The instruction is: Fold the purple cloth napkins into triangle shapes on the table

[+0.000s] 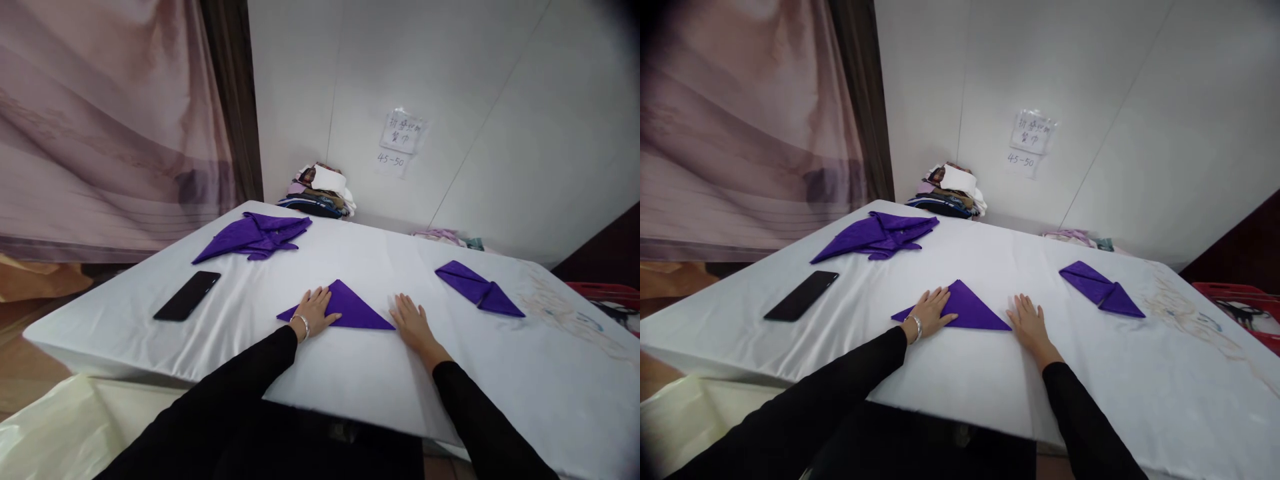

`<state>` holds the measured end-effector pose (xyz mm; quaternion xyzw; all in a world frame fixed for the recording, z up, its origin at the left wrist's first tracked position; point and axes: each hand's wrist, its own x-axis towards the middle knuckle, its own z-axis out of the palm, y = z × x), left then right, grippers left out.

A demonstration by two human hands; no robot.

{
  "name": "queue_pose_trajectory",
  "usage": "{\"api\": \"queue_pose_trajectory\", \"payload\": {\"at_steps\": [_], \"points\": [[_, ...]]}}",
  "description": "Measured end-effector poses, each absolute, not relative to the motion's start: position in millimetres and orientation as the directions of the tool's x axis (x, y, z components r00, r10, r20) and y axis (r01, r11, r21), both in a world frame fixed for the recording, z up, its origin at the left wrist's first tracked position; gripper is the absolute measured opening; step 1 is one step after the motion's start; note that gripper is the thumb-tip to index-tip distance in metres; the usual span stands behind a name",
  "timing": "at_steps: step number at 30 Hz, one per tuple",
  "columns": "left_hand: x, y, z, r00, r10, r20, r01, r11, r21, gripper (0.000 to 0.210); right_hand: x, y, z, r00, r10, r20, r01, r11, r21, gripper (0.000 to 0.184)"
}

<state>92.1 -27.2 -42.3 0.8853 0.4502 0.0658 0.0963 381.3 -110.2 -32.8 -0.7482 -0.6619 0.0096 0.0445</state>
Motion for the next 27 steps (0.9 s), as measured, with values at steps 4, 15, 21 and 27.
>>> {"api": "queue_pose_trajectory", "payload": {"at_steps": [4,15,21,27], "points": [[92.4,-27.3,-43.4,0.582,0.813,0.029,0.788,-0.572,0.227,0.075,319.6,-104.8,-15.0,-0.109,0.985,0.133,0.984,0.126,-0.129,0.061],[93.8,-34.3,-37.6,0.575,0.818,0.018,0.796,-0.565,0.218,0.065,267.4,-58.5,-39.6,-0.29,0.957,-0.017,0.944,0.283,-0.17,0.066],[56.9,-26.4,-35.3,0.476,0.879,0.017,0.854,-0.467,0.231,0.066,285.6,-63.1,-40.2,-0.283,0.959,-0.011,0.947,0.278,-0.162,0.07],[-4.4,-14.4,-36.3,0.355,0.935,-0.001,0.925,-0.351,0.147,0.057,283.9,-64.0,-36.2,-0.282,0.959,-0.02,0.943,0.274,-0.188,0.07]]}}
